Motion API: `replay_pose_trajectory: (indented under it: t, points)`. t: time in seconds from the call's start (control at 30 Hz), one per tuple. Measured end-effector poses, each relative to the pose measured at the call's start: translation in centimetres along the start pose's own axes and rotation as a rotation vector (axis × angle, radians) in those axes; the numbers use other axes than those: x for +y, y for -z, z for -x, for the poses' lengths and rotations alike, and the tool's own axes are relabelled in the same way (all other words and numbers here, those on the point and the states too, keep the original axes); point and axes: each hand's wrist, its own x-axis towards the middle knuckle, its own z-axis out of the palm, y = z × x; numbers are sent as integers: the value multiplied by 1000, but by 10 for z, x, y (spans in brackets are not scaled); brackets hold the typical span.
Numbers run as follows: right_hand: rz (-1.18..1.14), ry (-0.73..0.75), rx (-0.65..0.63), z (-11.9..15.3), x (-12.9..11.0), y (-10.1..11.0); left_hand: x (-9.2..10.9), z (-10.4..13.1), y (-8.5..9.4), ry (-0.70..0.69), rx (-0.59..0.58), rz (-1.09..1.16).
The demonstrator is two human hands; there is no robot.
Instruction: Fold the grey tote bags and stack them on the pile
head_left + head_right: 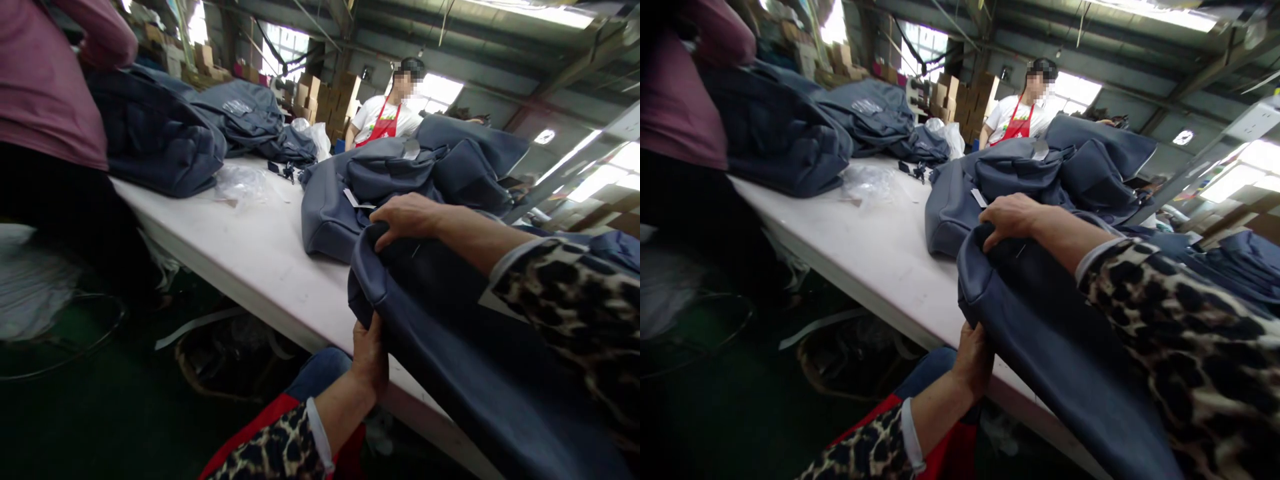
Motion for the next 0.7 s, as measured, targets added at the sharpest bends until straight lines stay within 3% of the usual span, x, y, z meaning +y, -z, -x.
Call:
replay_pose_trajectory:
  t: [0.07,0.13,0.2,0.3,0.43,0.6,0.7]
  points:
    - [-110,61,22,-5,-24,-31,-12,-7,22,108,122,-13]
    - [-325,80,38,6,-51,-66,-20,-13,43,242,222,-51]
    - [-527,45,39,29,-78,-99,-25,-17,58,307,228,-100]
    - [-535,-155,126,63,-104,-134,-30,-19,67,315,183,-137]
    - [-535,-398,140,85,-105,-145,-33,-21,65,289,215,-81]
    - [-541,-424,251,101,-93,-134,-10,-40,62,177,108,53]
    - [-598,-417,303,112,-96,-132,13,-57,67,302,49,-41]
